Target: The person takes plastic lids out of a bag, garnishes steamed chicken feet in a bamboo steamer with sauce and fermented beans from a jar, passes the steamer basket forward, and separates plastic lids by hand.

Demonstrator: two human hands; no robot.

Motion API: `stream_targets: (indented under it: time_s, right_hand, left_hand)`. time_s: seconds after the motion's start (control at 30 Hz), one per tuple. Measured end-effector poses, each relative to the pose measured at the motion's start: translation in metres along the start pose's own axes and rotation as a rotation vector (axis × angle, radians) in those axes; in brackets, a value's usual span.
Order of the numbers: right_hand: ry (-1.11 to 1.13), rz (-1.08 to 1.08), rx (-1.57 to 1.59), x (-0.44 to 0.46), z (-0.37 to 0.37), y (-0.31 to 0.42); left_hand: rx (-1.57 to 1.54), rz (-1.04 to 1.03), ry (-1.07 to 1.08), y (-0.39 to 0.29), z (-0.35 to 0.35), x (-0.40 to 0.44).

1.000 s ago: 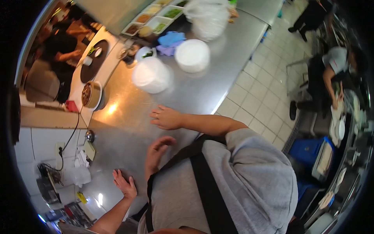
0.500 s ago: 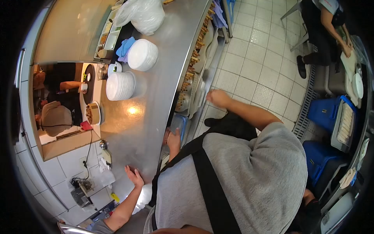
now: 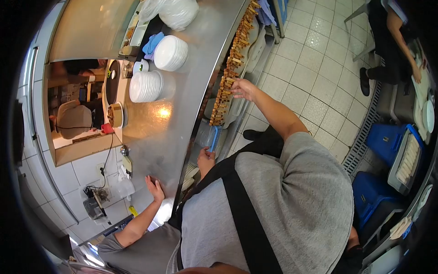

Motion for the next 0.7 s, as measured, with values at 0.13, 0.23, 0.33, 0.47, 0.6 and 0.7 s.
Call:
stream_targets:
  time_s: [0.13,0.23,0.33,0.47,0.6,0.7]
  right_hand:
    - [0.089,-0.063,0.070,-0.004,0.005,-0.014]
    - [0.071,-0.083,0.040,-0.019,0.002,-0.014]
    - [0.136,-0.092,-0.035,-0.024,0.005,-0.022]
    - [0.136,-0.137,-0.236,-0.060,-0.013,-0.019]
    - [0.256,-0.122,-0.952,-0.067,-0.019,-0.024]
    - [0.403,-0.088,-0.975,-0.079,-0.059,-0.007]
  left_hand:
    - [0.050,-0.028,-0.061,0.003,0.004,-0.002]
    - [0.089,-0.086,-0.101,0.000,0.006,-0.002]
    - [0.072,-0.046,-0.051,-0.002,0.002,-0.006]
    - [0.079,0.006,-0.022,-0.004,0.007,-0.012]
    - [0.168,-0.051,-0.136,-0.011,0.016,-0.014]
    - [-0.013,-0.125,0.089,-0.029,0.038,0.001]
Point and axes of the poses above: each hand's wrist, its own x-axis towards the middle knuckle, its own z-axis out of the back of the hand, y = z × x, the point moved 6 cm from there along x, towards the middle knuckle, and after that the axes turned 5 degrees about -z, right-handed, at the moved point
